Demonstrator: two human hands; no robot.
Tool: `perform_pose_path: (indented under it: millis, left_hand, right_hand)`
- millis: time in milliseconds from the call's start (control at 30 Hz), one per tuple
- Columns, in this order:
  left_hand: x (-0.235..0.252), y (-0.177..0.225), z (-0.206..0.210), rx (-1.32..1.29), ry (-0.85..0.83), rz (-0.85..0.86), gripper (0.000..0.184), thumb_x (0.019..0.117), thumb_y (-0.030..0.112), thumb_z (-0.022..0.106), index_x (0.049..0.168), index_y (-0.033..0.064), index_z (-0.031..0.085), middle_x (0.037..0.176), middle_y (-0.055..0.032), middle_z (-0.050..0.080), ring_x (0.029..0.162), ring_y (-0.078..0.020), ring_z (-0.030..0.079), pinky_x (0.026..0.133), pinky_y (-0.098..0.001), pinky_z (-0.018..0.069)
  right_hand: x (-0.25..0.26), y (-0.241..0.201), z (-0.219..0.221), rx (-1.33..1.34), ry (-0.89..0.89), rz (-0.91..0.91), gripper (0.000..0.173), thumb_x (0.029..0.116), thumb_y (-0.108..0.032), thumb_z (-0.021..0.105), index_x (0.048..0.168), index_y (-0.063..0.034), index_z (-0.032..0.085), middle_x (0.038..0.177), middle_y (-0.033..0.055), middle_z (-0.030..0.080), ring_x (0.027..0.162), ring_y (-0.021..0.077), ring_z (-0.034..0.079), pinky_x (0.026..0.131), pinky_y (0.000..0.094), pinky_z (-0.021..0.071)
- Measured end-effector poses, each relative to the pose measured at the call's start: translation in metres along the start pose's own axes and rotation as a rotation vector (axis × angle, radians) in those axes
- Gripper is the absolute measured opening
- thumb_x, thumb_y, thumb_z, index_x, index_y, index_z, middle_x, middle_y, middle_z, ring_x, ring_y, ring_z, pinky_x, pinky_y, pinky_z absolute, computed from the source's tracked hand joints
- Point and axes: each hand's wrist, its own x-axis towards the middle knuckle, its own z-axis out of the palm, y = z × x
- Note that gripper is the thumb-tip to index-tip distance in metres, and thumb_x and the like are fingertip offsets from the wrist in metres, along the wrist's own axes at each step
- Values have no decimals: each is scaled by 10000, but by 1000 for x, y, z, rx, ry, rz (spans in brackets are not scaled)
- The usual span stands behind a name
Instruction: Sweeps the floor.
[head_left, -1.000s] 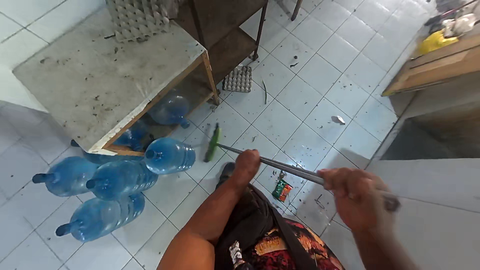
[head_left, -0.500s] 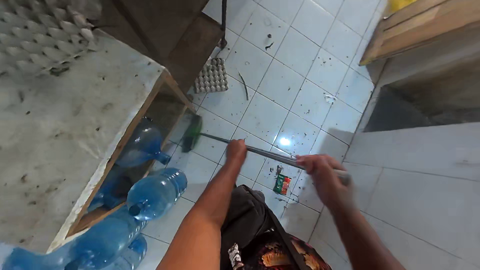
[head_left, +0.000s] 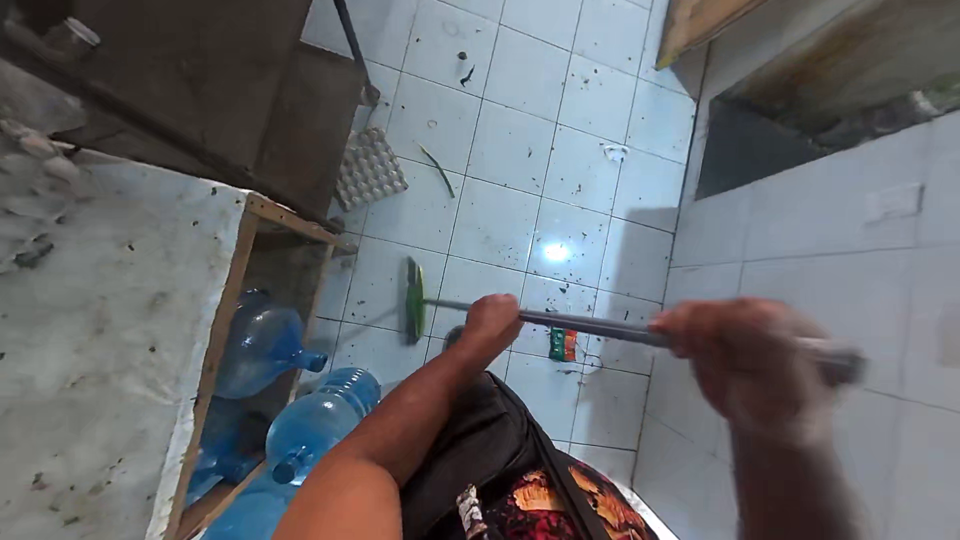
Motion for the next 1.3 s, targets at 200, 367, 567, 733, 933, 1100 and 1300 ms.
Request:
perform_pose_path:
  millis: [200, 367, 567, 733, 933, 1100, 1300]
  left_hand:
    - [62, 69, 22, 21, -52, 199, 357, 1001, 350, 609, 1021, 7, 709, 1004, -196, 716, 1000, -380, 701, 853, -593, 564]
    - [93, 138, -43, 89, 5, 442, 337, 1002, 343, 599, 1020, 35, 735, 995, -185, 726, 971, -365, 707, 859, -616, 559]
    - [7, 209, -88, 45, -17, 928, 358, 1035, 371, 536, 926, 79, 710, 716, -36, 650, 609, -144, 625, 605, -392, 563]
    - [-49, 265, -71, -229, -175, 1095, 284, 1029, 325, 583, 979, 91, 737, 894, -2, 694, 826, -107, 656, 763, -311, 571]
    - [-93, 310, -46, -1070, -98, 998, 348, 1109, 403, 371, 970, 192, 610, 672, 57, 566, 546, -132, 591, 587, -351, 609]
    - [-71, 287, 83, -724, -594, 697, 279, 1051, 350, 558, 970, 136, 718, 964, -57, 744, 942, -220, 729, 913, -447, 604]
    - [-22, 278, 108, -290, -774, 446, 238, 1047, 153, 570, 1199, 6, 679, 997, -165, 748, 783, -282, 751, 758, -434, 658]
  right_hand:
    - [-10, 0, -34, -128, 372, -42, 317, 1054, -434, 530, 826, -249, 650, 684, -86, 636, 657, 115, 657, 745, 371, 619]
    - [-35, -24, -102, -355, 411, -91, 651, 1036, -570, 486, 1413, -51, 377, 1324, 58, 622, 1234, 212, 619, 1044, 421, 535]
    - [-97, 70, -89, -656, 488, 177, 879, 852, -343, 827, 1556, -66, 380, 1526, 133, 509, 1355, 226, 548, 1122, 448, 488]
    - [-154, 96, -74, -532, 456, 180, 356, 1050, -429, 545, 1111, -96, 658, 889, 61, 672, 804, 200, 668, 738, 453, 584]
    - [-329, 157, -43, -522, 561, 634, 436, 1061, -432, 508, 1171, -34, 647, 1079, 150, 690, 1046, 298, 677, 950, 486, 546]
    - [-437, 224, -17, -410, 669, 1060, 382, 1027, -376, 569, 1229, -61, 648, 1180, 163, 682, 1130, 332, 657, 985, 547, 527]
    - [-385, 257, -33, -250, 722, 1298, 352, 1045, -351, 561, 1219, -59, 656, 1199, 199, 676, 1107, 394, 661, 934, 614, 527]
